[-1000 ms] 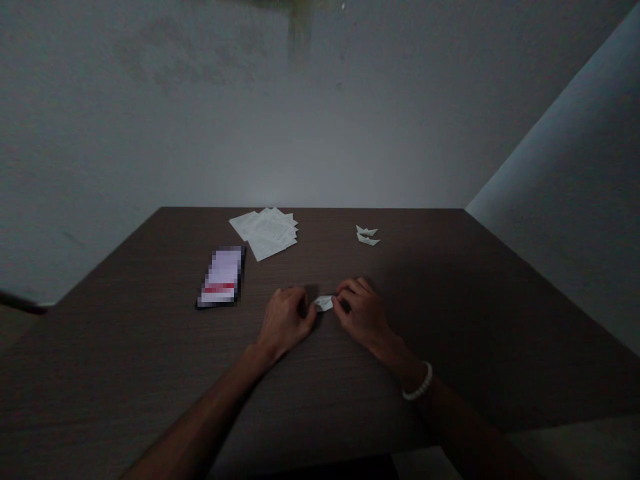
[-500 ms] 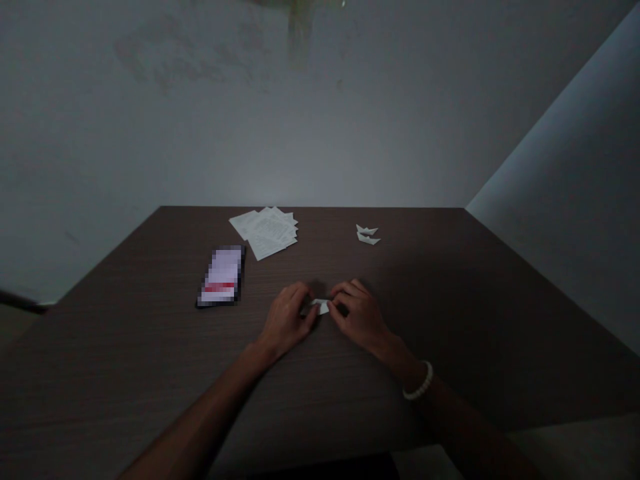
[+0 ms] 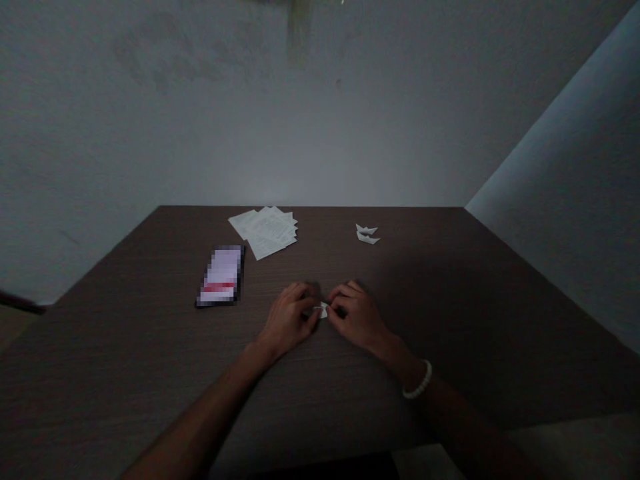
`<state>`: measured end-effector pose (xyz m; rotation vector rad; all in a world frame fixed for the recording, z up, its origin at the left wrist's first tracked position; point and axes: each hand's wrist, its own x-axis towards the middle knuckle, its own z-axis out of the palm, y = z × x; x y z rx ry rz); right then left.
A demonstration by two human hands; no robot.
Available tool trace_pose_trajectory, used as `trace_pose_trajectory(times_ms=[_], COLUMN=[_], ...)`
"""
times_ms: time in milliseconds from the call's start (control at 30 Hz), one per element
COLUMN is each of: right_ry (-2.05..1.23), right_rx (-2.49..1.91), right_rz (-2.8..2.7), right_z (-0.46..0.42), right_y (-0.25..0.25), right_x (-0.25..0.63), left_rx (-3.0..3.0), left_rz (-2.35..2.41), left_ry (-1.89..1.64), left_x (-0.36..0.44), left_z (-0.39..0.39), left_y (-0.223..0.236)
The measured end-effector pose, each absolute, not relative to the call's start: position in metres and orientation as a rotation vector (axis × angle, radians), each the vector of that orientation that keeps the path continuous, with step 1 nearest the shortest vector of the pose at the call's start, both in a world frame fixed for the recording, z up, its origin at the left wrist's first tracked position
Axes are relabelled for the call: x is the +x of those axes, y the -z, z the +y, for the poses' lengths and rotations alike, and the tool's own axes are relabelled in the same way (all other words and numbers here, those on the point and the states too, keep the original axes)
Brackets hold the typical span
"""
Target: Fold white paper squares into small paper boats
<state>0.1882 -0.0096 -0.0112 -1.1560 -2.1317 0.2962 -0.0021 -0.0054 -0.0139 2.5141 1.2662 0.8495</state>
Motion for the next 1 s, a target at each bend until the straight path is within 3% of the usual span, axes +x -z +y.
trace_pose_trajectory(times_ms=[1000], right_ry=[-0.276], right_rx=[-1.028], right_rz=[-2.107], right_z=[-0.0103], right_y=[0.0048], right_x=[0.1928], left_rx=[2.319], left_rz=[1.239], left_ry=[-0.853], left_x=[-0.0004], left_z=[-0.0007], left_y=[0.0114])
